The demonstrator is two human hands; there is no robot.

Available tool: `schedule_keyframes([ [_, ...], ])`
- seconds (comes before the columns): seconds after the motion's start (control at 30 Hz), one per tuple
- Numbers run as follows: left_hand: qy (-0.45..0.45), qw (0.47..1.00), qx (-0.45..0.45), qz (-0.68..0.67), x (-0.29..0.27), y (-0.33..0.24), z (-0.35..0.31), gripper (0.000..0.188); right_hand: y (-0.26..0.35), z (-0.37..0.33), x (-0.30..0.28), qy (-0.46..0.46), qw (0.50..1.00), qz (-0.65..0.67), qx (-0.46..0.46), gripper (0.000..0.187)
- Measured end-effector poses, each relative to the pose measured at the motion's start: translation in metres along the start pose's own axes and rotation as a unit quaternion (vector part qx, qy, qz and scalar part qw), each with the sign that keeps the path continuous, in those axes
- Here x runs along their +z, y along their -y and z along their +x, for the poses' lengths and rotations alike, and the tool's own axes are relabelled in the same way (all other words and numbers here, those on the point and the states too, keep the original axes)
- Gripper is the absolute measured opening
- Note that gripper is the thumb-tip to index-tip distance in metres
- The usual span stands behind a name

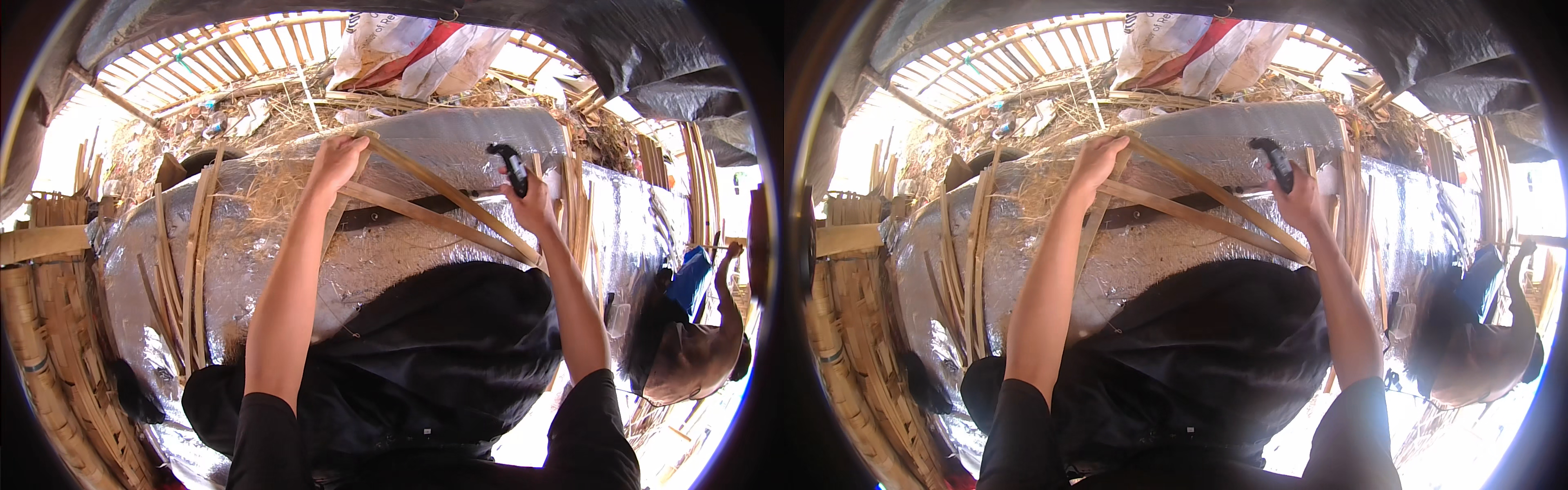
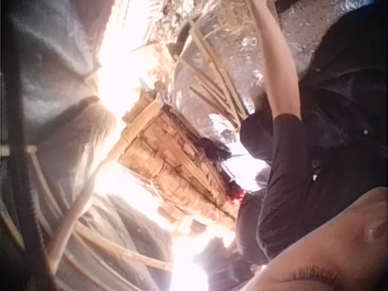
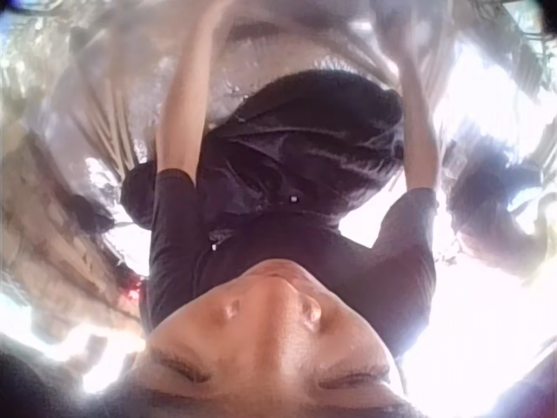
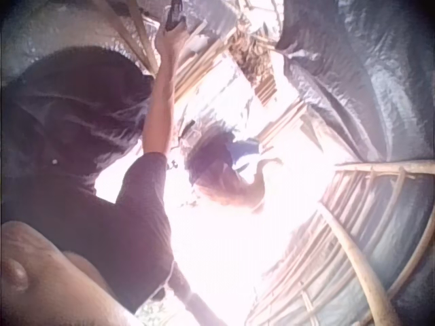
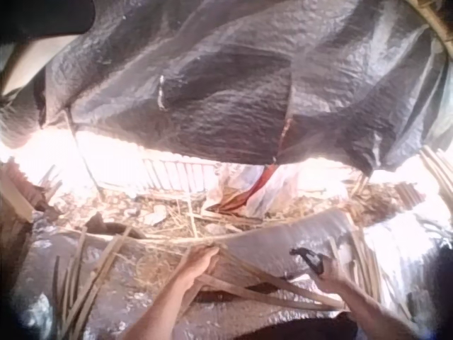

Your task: The person uses a small hand tool to shave and thin out bamboo strips resting on a silver-covered surface, moving the tool repeatedly along the length of the wood while holding it with the other hand.

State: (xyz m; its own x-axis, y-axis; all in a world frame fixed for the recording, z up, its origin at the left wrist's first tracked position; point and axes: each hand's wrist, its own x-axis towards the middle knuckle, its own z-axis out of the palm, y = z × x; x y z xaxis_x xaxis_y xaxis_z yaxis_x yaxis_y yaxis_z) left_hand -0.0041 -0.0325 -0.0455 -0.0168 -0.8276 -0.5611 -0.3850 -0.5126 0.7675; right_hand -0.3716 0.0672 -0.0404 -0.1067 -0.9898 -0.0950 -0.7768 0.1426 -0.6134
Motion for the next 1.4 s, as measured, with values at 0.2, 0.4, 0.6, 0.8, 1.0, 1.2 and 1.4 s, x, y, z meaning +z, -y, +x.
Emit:
schedule_keyframes([
  [0.2,0.011,1.000,0.006,-0.005,0.002,-0.001,0.000,0.050,-0.069,-0.006,0.003,-0.025,0.987,0.068,0.144,0.031],
  [0.4,-0.016,1.000,0.019,0.001,0.013,0.004,-0.001,0.050,-0.082,-0.024,0.021,-0.036,0.986,0.125,0.099,0.044],
  [0.6,-0.037,0.999,0.035,0.020,0.024,0.004,0.001,0.038,-0.108,-0.031,0.045,-0.127,0.984,0.118,0.035,0.038],
  [0.8,-0.084,0.991,0.088,0.064,0.027,0.009,-0.005,0.044,-0.051,-0.026,0.029,-0.036,0.996,0.012,0.083,0.036],
  [1.0,-0.200,0.944,0.229,0.131,-0.016,0.037,-0.037,0.039,0.019,-0.036,0.023,-0.153,0.980,-0.079,-0.104,0.029],
  [1.2,-0.315,0.825,0.368,0.291,0.018,0.105,-0.100,0.024,0.079,-0.050,0.041,0.043,0.995,-0.038,-0.088,0.029],
  [1.4,-0.316,0.853,0.354,0.220,0.037,0.128,-0.097,0.033,0.054,-0.048,0.038,0.012,0.977,-0.129,-0.171,0.038],
])
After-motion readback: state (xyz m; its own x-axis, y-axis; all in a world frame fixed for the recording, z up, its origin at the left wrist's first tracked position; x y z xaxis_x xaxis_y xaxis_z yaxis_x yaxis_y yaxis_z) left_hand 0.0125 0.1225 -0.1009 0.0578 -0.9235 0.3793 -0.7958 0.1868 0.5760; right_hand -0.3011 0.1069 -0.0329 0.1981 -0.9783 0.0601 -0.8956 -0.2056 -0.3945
